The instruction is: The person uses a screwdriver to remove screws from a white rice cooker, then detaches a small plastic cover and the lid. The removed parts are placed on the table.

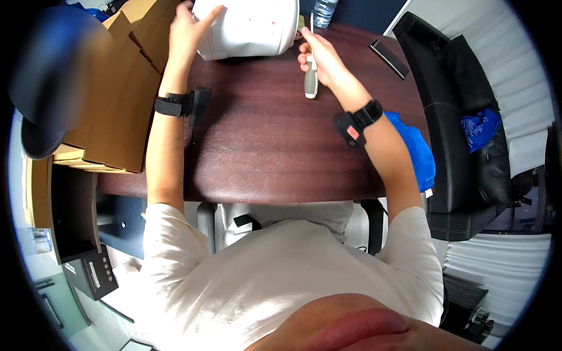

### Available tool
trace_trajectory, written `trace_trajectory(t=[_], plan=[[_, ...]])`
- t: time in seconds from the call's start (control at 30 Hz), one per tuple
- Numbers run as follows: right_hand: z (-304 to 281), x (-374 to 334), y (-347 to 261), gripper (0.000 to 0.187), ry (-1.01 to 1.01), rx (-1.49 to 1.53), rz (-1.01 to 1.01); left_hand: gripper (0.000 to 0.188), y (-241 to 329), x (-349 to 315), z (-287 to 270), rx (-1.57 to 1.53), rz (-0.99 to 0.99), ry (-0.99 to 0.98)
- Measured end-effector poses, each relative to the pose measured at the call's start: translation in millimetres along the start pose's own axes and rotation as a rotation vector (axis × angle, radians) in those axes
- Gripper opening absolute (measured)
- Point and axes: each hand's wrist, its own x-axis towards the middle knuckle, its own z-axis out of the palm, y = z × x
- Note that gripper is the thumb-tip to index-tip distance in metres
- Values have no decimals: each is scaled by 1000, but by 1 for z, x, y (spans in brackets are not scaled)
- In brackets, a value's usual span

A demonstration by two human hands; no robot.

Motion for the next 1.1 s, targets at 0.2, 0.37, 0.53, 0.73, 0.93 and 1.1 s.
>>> trace_trajectory(t=[0.2,0.37,0.53,0.73,0.93,1.1], plan=[[-7,36,9,40,-92,-222,-47,81,-17,-12,13,37,16,-98],[-5,32,7,48,-94,-291,-120,95,-50,-18,28,-242,-128,-89],[-2,25,4,49,-89,-500,-249,86,-34,-22,18,-495,-247,-198],[14,-5,-8,50,-113,-549,-281,68,-5,1,-27,-307,-100,-171],[36,-72,-8,47,-264,-520,-137,83,26,21,-69,20,51,-249],[0,-103,-1,39,-328,-422,43,51,139,-24,-87,30,262,-345]])
